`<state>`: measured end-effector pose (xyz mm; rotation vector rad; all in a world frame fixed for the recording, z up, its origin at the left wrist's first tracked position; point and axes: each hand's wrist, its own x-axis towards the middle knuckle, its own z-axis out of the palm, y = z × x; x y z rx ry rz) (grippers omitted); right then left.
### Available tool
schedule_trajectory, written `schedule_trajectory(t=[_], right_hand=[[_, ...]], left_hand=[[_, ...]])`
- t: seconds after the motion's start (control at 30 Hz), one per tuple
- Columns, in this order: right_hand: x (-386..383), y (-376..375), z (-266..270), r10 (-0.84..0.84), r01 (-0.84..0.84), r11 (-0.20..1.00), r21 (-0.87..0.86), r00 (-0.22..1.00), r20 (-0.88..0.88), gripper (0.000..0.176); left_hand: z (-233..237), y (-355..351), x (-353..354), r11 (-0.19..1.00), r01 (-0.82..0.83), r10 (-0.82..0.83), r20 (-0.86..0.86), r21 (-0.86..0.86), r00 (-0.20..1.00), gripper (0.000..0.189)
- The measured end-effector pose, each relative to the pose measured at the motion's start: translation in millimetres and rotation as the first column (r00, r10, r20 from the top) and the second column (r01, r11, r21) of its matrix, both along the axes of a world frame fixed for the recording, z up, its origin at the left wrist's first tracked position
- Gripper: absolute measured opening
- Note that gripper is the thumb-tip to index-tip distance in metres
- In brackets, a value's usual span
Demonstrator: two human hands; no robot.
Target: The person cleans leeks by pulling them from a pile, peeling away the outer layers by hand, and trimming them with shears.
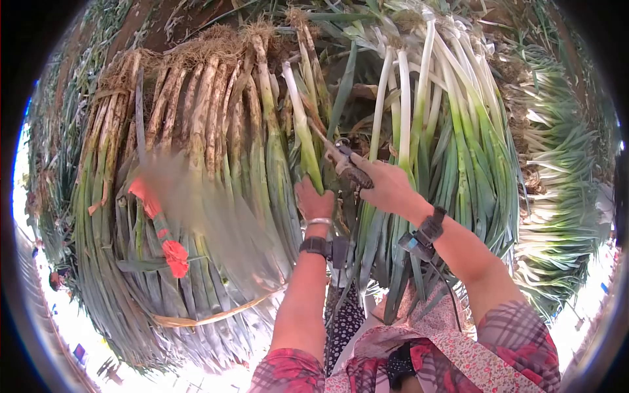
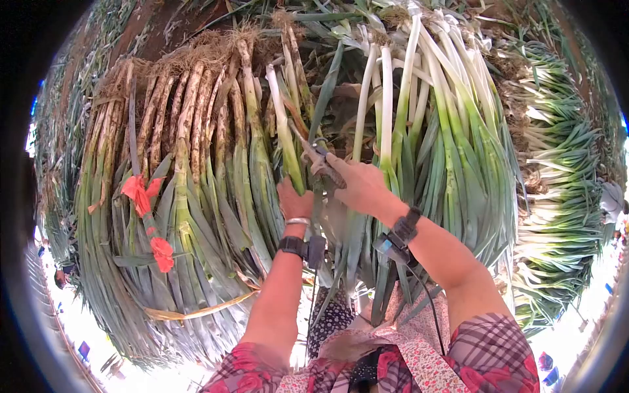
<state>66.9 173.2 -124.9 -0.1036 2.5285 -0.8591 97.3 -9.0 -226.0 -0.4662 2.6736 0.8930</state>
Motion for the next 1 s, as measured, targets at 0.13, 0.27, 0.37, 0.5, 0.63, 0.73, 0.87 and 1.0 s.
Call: schedule_trajectory(t=[0.13,0.27,0.37,0.5,0.63,0.73,0.87,1.0], right_hand=[[7.2,5.2,2.7,-0.056,0.055,0.998,-0.017,0.998,-0.006,0.071],[55.1,6.5,44.1,0.116,-0.124,0.992,0.027,0.973,0.200,0.066],[62.1,1.6,48.3,0.093,-0.097,0.995,0.018,0.982,0.163,0.064],[31.1,-2.7,17.5,0.010,-0.010,0.999,-0.052,1.000,0.002,0.065],[-0.1,-11.4,2.7,0.007,-0.007,1.000,-0.026,1.000,-0.002,0.068],[-18.7,-18.3,-5.2,0.002,-0.003,0.999,-0.039,1.000,-0.007,0.069],[-40.0,-30.8,-15.3,0.001,-0.002,0.999,-0.037,0.999,-0.034,0.069],[-56.2,-42.2,-18.8,-0.024,0.023,0.999,-0.046,0.999,-0.038,0.068]], left_hand=[[1.5,6.6,26.2,0.998,-0.026,0.028,-0.029,0.053,0.999,0.063],[-0.7,-1.0,32.3,0.986,-0.089,0.064,0.166,0.144,0.984,0.062],[2.8,-2.3,41.1,0.993,-0.090,0.074,0.194,0.073,0.978,0.061],[-0.6,-7.3,67.8,0.994,-0.029,0.020,0.078,0.107,0.997,0.065],[0.2,-11.0,89.0,0.996,0.005,-0.015,0.112,0.092,0.994,0.052],[9.4,-10.8,93.3,0.958,-0.102,0.050,0.194,0.268,0.980,0.053],[13.6,-23.4,96.5,0.887,-0.156,0.051,0.242,0.434,0.969,0.049],[32.9,-39.3,92.2,0.497,-0.450,0.152,0.437,0.741,0.887,0.053]])
